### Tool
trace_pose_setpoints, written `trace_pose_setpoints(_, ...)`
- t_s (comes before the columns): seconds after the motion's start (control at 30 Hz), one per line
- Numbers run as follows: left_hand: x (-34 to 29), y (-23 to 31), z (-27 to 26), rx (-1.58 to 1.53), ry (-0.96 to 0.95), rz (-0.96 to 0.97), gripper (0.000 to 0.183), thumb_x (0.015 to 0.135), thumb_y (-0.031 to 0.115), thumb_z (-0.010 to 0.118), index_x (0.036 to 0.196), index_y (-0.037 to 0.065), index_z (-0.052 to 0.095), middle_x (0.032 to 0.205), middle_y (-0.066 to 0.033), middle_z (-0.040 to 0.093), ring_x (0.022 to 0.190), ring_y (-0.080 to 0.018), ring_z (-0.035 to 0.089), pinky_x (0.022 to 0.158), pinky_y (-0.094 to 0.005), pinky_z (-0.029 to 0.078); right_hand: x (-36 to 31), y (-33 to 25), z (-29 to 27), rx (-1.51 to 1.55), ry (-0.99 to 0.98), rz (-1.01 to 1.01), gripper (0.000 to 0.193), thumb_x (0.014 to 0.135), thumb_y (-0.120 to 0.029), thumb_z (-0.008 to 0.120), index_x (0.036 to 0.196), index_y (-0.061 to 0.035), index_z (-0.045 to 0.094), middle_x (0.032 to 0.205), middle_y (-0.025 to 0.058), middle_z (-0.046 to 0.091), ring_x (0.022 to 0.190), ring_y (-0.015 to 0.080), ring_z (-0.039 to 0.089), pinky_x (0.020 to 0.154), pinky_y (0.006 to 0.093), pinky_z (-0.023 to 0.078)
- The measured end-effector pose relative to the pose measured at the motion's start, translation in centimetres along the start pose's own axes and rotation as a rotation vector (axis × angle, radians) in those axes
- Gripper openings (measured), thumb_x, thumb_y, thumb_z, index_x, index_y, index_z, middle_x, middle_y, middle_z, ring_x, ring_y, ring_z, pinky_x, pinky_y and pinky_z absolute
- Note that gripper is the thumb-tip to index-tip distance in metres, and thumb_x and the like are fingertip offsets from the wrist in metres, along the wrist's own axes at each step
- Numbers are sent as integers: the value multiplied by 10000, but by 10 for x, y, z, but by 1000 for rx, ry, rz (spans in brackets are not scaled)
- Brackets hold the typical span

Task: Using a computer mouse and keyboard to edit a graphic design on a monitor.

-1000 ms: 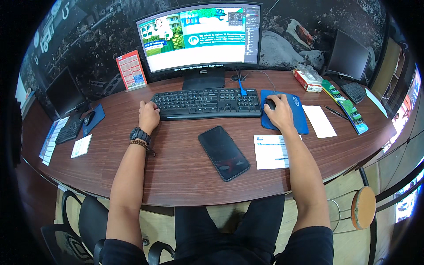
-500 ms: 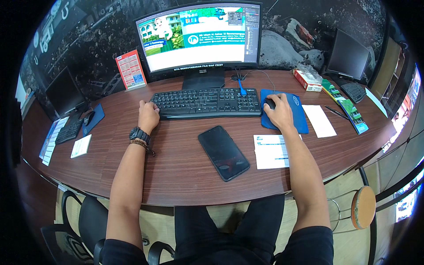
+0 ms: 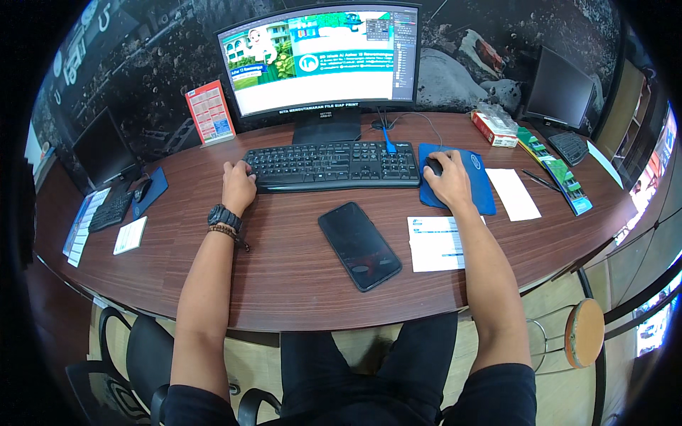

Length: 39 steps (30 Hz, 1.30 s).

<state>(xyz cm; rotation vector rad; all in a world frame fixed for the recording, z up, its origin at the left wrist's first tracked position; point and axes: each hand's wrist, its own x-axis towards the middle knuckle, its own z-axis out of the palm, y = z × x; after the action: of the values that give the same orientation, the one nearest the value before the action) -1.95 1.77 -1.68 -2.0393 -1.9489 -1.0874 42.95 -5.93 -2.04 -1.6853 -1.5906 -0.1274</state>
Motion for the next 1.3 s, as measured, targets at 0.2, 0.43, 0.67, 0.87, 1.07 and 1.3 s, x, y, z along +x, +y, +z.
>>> trace_pose_setpoints(0.2, 0, -1, -4, -2, -56, -19, 242, 870, 43, 679, 1103, 0, 631, 1220, -274, 513, 1061, -483, 578, 906, -519, 510, 0, -3, 1, 2, -16, 29, 396, 830, -269, 685, 1178, -80, 699, 1239, 161, 585, 1129, 364, 611, 979, 441, 489)
trace_pose_setpoints(0.43, 1, -4, -1, 9, -59, -11, 204, 871, 50, 678, 1063, -12, 651, 1216, -277, 512, 1055, -486, 576, 905, -523, 509, 0, 0, 2, 13, -9, 23, 397, 828, -261, 686, 1181, -79, 698, 1244, 157, 585, 1133, 363, 610, 982, 437, 488)
trace_pose_setpoints(0.67, 1, -1, -4, -1, -75, -16, 150, 880, 48, 670, 1014, -19, 668, 1200, -271, 515, 1053, -482, 576, 905, -518, 509, -1, -3, 0, 10, -8, 24, 382, 831, -248, 680, 1175, -84, 697, 1234, 153, 586, 1126, 358, 612, 978, 430, 491)
trace_pose_setpoints(0.87, 1, 0, -6, -5, -88, -29, 144, 882, 51, 671, 1008, -17, 668, 1196, -266, 518, 1053, -477, 578, 904, -514, 510, -2, -8, -1, 5, -2, 28, 367, 842, -217, 693, 1169, -50, 693, 1199, 147, 605, 1130, 341, 609, 993, 414, 478)
trace_pose_setpoints(1.07, -2, 1, -2, -7, -52, -13, 178, 902, 78, 661, 1059, -4, 675, 1221, -264, 514, 1109, -470, 548, 937, -505, 493, -2, -6, -1, 18, 2, -7, 362, 834, -208, 687, 1154, -40, 696, 1178, 154, 609, 1114, 343, 610, 984, 414, 480)
trace_pose_setpoints(1.3, -3, 5, -3, -15, -81, -13, 248, 955, 140, 613, 1156, 8, 673, 1295, -310, 519, 1196, -498, 510, 1038, -525, 421, -1, -2, 0, 35, 6, -17, 384, 810, -225, 670, 1144, -40, 711, 1193, 174, 606, 1104, 370, 616, 972, 438, 490)
